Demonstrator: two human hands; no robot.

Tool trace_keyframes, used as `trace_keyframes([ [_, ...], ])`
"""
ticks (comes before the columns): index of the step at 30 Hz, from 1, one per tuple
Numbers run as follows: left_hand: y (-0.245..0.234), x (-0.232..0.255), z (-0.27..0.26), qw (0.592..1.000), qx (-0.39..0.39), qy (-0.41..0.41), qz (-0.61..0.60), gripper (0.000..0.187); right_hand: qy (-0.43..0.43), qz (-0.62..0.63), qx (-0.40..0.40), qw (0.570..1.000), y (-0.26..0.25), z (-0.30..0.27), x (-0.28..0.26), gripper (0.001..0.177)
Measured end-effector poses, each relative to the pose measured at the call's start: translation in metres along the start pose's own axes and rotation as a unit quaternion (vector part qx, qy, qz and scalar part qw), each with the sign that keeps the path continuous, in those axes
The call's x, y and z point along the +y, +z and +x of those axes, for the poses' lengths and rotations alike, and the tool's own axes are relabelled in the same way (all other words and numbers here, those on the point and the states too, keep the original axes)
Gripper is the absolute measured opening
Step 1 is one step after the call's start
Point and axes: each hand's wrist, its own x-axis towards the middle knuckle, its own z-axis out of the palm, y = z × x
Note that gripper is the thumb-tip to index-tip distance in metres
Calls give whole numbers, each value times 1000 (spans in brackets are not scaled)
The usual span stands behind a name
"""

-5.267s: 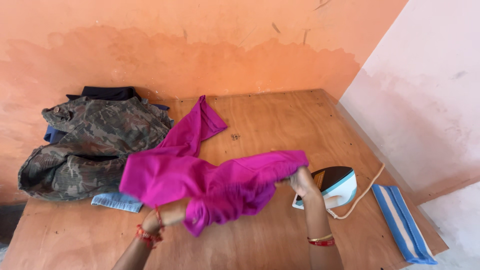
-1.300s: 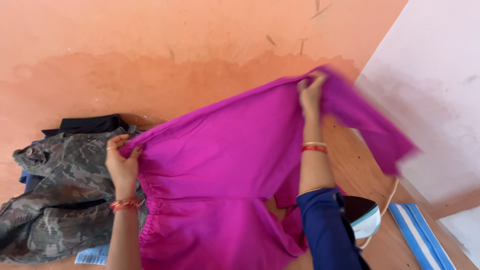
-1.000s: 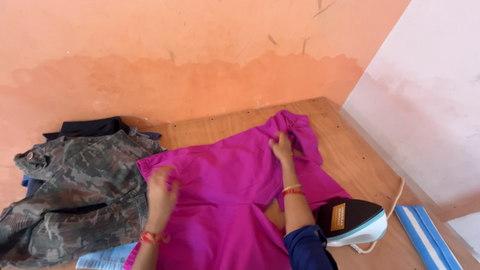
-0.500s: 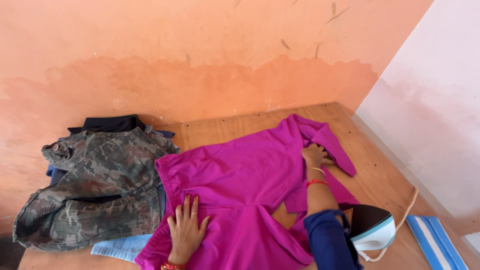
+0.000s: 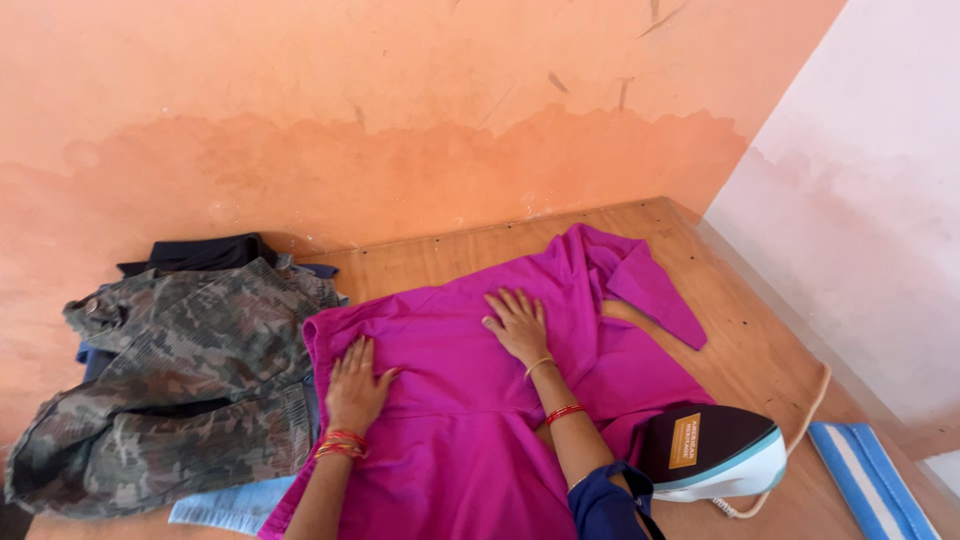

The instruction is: The person irons a pair of magenta pants on a wooden table. They smooth the fabric, use a white and blue iron to press the garment, fold the pants in half, and iron the folded edges. The person then folds the pants again and irons the final folded stack before placing it aside.

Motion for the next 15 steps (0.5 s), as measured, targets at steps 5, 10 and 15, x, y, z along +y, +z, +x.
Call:
trace_keyframes([
  [5, 19, -19, -9, 997, 70, 14, 13, 92, 96, -53, 27, 994, -12, 16, 67, 66],
  [10, 6, -2, -26, 997, 75, 21, 17, 85, 148, -89, 35, 984, 2, 11, 49, 65],
  [15, -11, 6, -24, 995, 95, -14, -42, 84, -263, -39, 50, 963, 38, -21, -66, 53],
])
